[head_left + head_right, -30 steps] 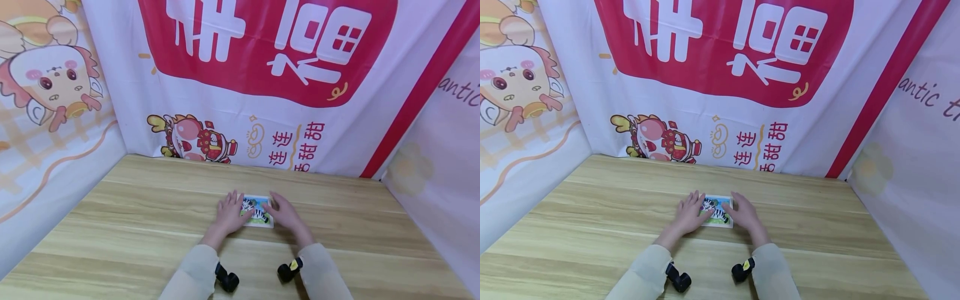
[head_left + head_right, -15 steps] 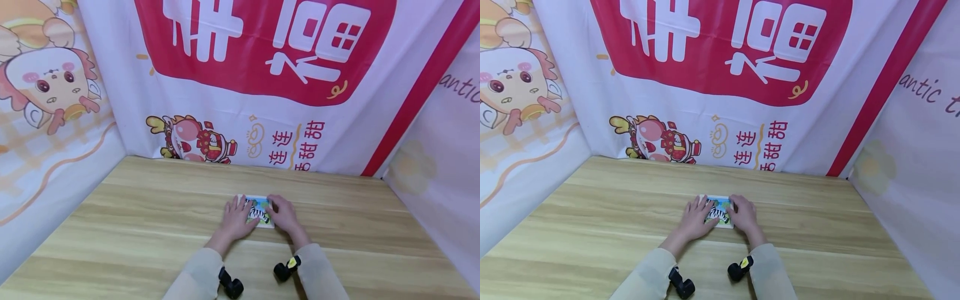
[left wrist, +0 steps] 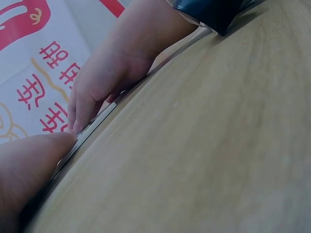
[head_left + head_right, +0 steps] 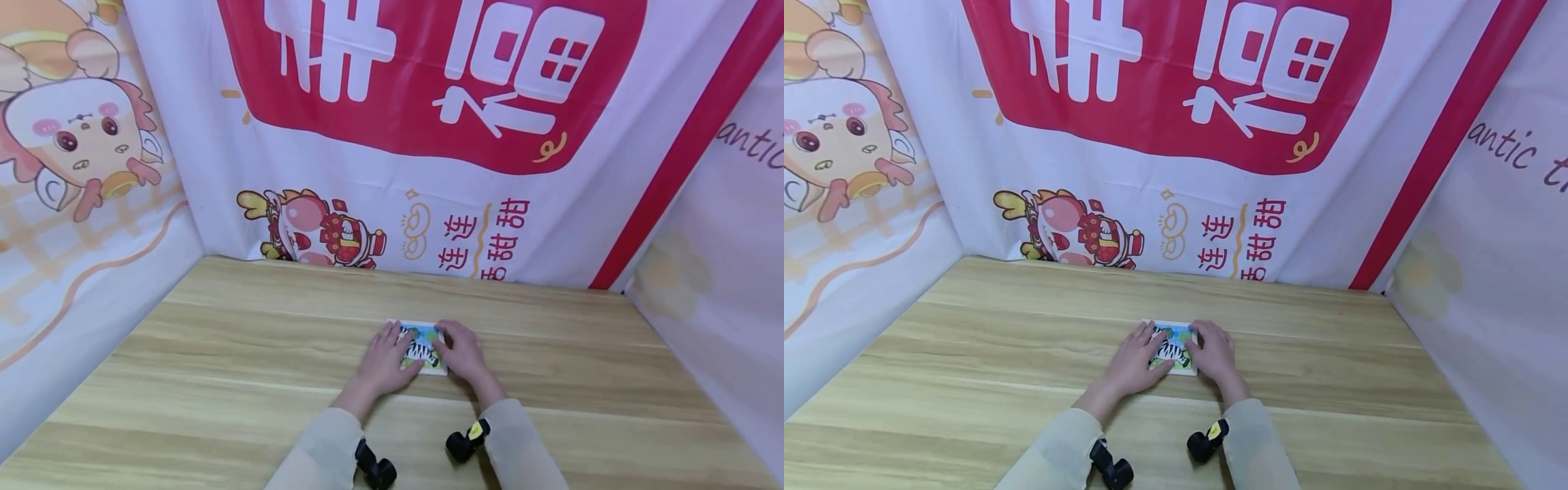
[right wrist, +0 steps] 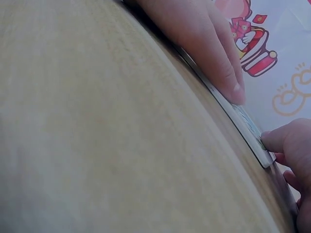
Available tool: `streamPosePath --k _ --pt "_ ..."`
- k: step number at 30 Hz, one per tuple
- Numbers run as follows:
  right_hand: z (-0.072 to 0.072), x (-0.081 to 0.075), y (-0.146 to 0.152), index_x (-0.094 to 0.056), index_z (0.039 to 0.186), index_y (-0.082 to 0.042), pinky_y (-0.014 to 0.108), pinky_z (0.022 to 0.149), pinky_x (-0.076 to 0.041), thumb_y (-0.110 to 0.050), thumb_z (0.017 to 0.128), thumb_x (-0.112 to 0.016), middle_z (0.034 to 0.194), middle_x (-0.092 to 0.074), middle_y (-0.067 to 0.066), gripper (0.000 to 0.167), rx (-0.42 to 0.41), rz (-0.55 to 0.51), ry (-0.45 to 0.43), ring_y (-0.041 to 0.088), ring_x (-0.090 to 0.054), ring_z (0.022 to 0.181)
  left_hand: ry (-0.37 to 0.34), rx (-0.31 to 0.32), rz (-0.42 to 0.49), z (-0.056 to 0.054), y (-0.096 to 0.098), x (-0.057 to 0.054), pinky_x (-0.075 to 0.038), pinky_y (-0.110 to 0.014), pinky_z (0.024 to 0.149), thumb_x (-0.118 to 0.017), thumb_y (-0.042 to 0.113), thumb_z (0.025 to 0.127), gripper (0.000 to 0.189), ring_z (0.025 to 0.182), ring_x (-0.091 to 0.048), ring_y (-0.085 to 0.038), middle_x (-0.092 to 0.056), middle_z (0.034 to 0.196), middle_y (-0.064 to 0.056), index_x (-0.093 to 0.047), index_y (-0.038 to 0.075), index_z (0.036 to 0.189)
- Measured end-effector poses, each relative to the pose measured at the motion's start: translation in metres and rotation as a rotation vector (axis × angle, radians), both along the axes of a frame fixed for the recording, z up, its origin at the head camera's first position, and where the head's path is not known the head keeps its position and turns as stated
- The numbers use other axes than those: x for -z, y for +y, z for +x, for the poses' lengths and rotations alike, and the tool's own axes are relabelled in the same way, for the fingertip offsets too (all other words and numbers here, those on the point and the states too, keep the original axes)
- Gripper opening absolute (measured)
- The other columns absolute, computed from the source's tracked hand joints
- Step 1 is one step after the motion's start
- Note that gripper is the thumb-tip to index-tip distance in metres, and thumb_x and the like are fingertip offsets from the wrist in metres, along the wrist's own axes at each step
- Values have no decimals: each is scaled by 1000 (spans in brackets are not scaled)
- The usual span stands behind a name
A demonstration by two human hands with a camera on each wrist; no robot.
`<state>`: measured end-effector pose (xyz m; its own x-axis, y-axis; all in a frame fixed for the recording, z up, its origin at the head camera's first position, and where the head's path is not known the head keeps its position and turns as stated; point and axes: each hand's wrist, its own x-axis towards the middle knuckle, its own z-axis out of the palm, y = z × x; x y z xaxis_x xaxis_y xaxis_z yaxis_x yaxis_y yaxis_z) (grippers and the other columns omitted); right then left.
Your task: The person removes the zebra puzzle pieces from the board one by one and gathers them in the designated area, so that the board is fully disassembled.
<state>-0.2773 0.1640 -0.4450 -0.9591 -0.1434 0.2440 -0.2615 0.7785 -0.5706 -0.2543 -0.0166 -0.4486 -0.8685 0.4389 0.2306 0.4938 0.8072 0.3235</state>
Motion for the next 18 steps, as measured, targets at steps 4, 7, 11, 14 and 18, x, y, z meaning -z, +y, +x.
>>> streamPosePath --k 4,7,11,14,18 --pt "-1 0 -1 -55 112 -13 45 97 -17 -23 80 -61 119 -50 5 34 21 -12 -38 23 -39 114 10 26 35 -1 -1 0 -18 -45 99 -44 50 83 62 125 -18 -33 -27 135 -19 -42 7 128" --pt "-1 1 -1 -55 112 -14 45 97 -17 -23 80 -61 119 -50 5 34 29 -26 -51 23 -39 113 6 43 66 -3 -2 0 -20 -45 98 -48 49 81 62 124 -22 -32 -31 134 -18 -45 6 125" --pt "-1 2 0 -56 110 -16 43 96 -17 -24 80 -61 118 -51 2 32 51 -37 -61 21 -40 112 -12 53 122 -6 -2 -1 -21 -45 98 -52 50 79 63 123 -24 -32 -34 132 -17 -48 6 123" --pt "-2 1 0 -56 110 -16 44 96 -18 -24 80 -62 117 -52 2 32 53 -39 -59 21 -41 111 -40 49 151 -8 -4 -1 -21 -43 98 -55 50 77 63 123 -24 -30 -34 132 -15 -48 7 123" --pt "-3 1 1 -57 110 -15 45 95 -20 -23 79 -62 115 -53 4 32 44 -44 -47 22 -43 110 -87 48 164 -10 -6 -1 -19 -40 100 -57 48 76 61 125 -21 -26 -33 134 -11 -47 12 125"
